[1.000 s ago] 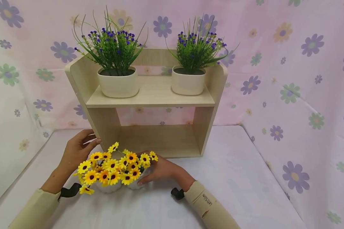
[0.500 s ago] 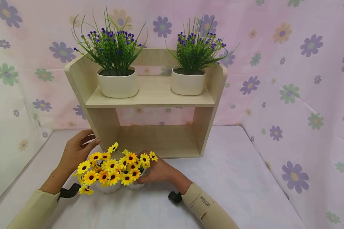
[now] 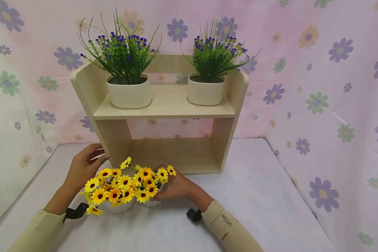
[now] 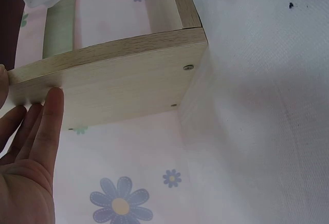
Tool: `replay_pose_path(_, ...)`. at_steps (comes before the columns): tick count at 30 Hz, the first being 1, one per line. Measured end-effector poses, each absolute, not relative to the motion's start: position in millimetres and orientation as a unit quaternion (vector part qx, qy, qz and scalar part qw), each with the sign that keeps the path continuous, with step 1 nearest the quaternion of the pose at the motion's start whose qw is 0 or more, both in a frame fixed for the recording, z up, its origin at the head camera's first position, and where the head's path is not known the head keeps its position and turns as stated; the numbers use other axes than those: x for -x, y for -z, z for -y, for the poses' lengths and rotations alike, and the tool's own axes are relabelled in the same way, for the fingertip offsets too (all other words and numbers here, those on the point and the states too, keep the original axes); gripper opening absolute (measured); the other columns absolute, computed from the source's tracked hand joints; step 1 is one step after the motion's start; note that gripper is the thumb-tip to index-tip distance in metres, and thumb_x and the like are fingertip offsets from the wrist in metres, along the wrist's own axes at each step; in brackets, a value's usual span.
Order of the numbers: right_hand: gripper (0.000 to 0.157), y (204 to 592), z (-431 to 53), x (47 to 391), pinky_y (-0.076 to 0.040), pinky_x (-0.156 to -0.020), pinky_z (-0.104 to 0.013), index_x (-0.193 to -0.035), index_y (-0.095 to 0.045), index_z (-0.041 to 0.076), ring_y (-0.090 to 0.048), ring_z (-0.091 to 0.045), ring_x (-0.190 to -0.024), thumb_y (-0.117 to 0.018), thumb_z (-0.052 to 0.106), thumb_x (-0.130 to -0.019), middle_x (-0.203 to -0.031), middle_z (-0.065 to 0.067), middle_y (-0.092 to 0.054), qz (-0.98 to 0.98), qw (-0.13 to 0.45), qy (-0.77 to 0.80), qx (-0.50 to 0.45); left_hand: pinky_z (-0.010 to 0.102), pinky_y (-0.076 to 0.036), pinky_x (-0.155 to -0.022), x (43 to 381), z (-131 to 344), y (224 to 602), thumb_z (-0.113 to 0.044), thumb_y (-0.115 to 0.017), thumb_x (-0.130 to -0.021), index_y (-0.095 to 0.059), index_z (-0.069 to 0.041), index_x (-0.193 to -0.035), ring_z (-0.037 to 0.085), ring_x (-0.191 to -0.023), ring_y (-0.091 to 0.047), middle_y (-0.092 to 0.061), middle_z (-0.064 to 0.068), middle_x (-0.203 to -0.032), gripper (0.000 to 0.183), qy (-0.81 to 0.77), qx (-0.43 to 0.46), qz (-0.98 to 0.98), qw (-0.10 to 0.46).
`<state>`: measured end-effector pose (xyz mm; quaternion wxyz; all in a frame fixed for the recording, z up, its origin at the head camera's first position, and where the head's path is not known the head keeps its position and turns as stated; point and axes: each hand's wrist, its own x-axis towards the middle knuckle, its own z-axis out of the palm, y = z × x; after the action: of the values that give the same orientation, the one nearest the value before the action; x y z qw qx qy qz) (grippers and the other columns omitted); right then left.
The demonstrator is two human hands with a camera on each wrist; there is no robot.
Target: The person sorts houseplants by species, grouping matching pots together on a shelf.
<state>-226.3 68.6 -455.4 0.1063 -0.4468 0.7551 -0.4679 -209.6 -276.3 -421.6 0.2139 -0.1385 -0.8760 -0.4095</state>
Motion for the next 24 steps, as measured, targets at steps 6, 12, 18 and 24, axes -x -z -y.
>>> replay_pose_path(6,0.075,451.0,-76.8,232.7,-0.050,-0.116,-0.035,-0.142,-0.055,0.012,-0.060,-0.012,-0.128,-0.095,0.018,-0.078,-0.138,0.002,-0.062,-0.762,0.090,0.467,0.440,0.027,-0.055,-0.098,209.6,275.9,420.9,-0.014,-0.071,-0.103,-0.058,-0.005,-0.146,0.041,-0.127,-0.067,-0.065,0.015,-0.140,0.046,0.407,0.138,0.877,0.215)
replay_pose_path(12,0.081,444.7,-88.9,237.5,-0.052,-0.114,-0.040,-0.143,-0.053,0.010,-0.060,-0.015,-0.127,-0.096,0.024,-0.076,-0.138,0.001,-0.061,-0.794,0.050,0.447,0.408,0.029,-0.055,-0.098,209.1,275.0,421.1,-0.015,-0.072,-0.103,-0.059,-0.005,-0.146,0.041,-0.127,-0.067,-0.065,0.015,-0.140,0.046,0.408,0.135,0.877,0.215)
replay_pose_path(18,0.082,441.3,-104.8,245.5,-0.047,-0.117,-0.052,-0.144,-0.051,0.010,-0.057,-0.021,-0.130,-0.095,0.026,-0.077,-0.138,-0.001,-0.059,-0.809,0.047,0.465,0.356,0.036,-0.054,-0.097,208.3,275.1,422.0,-0.016,-0.071,-0.103,-0.058,-0.006,-0.147,0.043,-0.128,-0.066,-0.064,0.016,-0.141,0.047,0.406,0.131,0.879,0.213)
replay_pose_path(24,0.085,439.4,-122.1,254.0,-0.044,-0.120,-0.056,-0.148,-0.047,0.012,-0.053,-0.022,-0.134,-0.093,0.031,-0.079,-0.143,0.000,-0.056,-0.834,0.051,0.476,0.276,0.025,-0.054,-0.097,208.2,275.8,421.2,-0.015,-0.072,-0.103,-0.059,-0.006,-0.147,0.041,-0.127,-0.066,-0.064,0.015,-0.141,0.047,0.406,0.137,0.877,0.217)
